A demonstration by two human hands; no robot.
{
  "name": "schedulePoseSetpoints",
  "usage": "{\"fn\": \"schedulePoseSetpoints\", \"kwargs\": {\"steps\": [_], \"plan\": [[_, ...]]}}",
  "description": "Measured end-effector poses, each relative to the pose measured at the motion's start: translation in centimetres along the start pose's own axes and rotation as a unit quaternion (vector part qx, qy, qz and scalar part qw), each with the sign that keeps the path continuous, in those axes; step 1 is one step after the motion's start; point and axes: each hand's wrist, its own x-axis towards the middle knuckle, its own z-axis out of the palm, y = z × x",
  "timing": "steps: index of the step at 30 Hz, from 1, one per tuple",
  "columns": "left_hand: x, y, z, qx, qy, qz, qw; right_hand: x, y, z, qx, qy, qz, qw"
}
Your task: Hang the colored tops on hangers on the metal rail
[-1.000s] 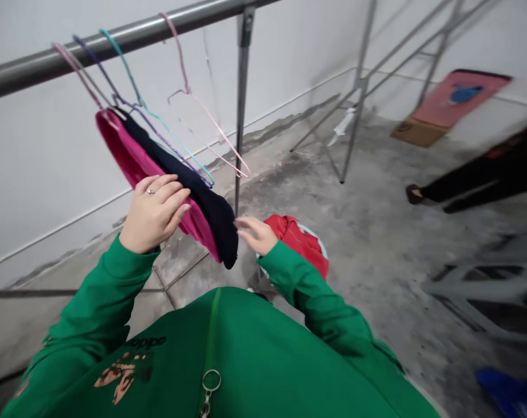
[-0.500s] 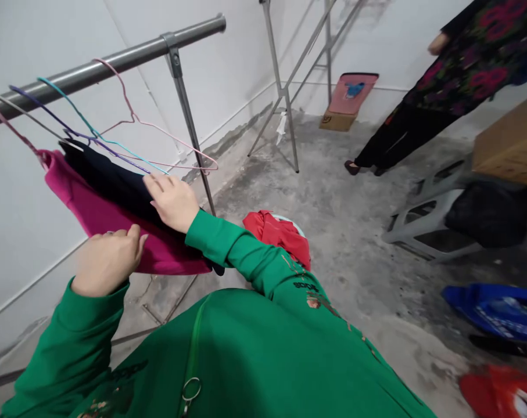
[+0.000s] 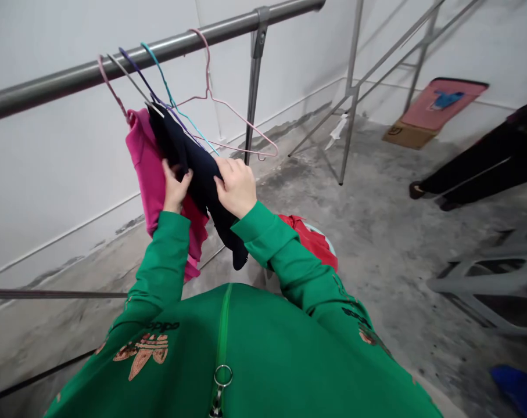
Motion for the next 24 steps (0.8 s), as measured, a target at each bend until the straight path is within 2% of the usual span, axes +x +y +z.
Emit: {"fn": "schedulePoseSetpoints", "kwargs": {"steps": [3, 5, 8, 10, 14, 16, 18, 21, 23, 24], "plan": [[-1.6, 1.2, -1.2, -0.102, -0.177, -0.053, 0.978, 0.4, 1.3, -0.3, -0.011, 0.023, 0.006, 1.000], [-3.4, 2.8, -1.2, -0.169, -0.213, -0.059, 0.961, 0.7, 2.1, -0.4, -0.022, 0.047, 0.020, 0.998], [-5.8, 6.0, 0.2, -0.255, -0.184, -0.015, 0.949, 0.5, 2.6, -0.4, -0.013, 0.069, 0.017, 0.997], [-6.6, 8.1, 1.4, -0.256, -0.177, 0.032, 0.950, -0.2, 2.3, -0.9, 0.026, 0.059, -0.012, 0.998], [-6.9, 10.6, 2.7, -0.215, -0.171, 0.088, 0.958, -2.8, 1.2, -3.0, 0.131, -0.042, -0.080, 0.987], [-6.9, 11.4, 2.9, -0.210, -0.185, 0.110, 0.954, -3.7, 0.8, -3.7, 0.140, -0.073, -0.082, 0.984], [-7.1, 12.0, 2.9, -0.185, -0.203, 0.148, 0.950, -3.9, 0.6, -3.6, 0.116, -0.047, -0.056, 0.991], [-7.2, 12.6, 2.9, -0.088, -0.208, 0.219, 0.949, -3.1, 0.9, -2.2, 0.086, 0.045, 0.003, 0.995], [-7.0, 12.4, 2.8, -0.006, -0.165, 0.254, 0.953, -2.4, 1.3, -1.3, 0.102, 0.076, 0.031, 0.991], [-6.9, 12.0, 2.8, 0.030, -0.123, 0.260, 0.957, -2.0, 1.5, -1.0, 0.122, 0.079, 0.038, 0.989]]}}
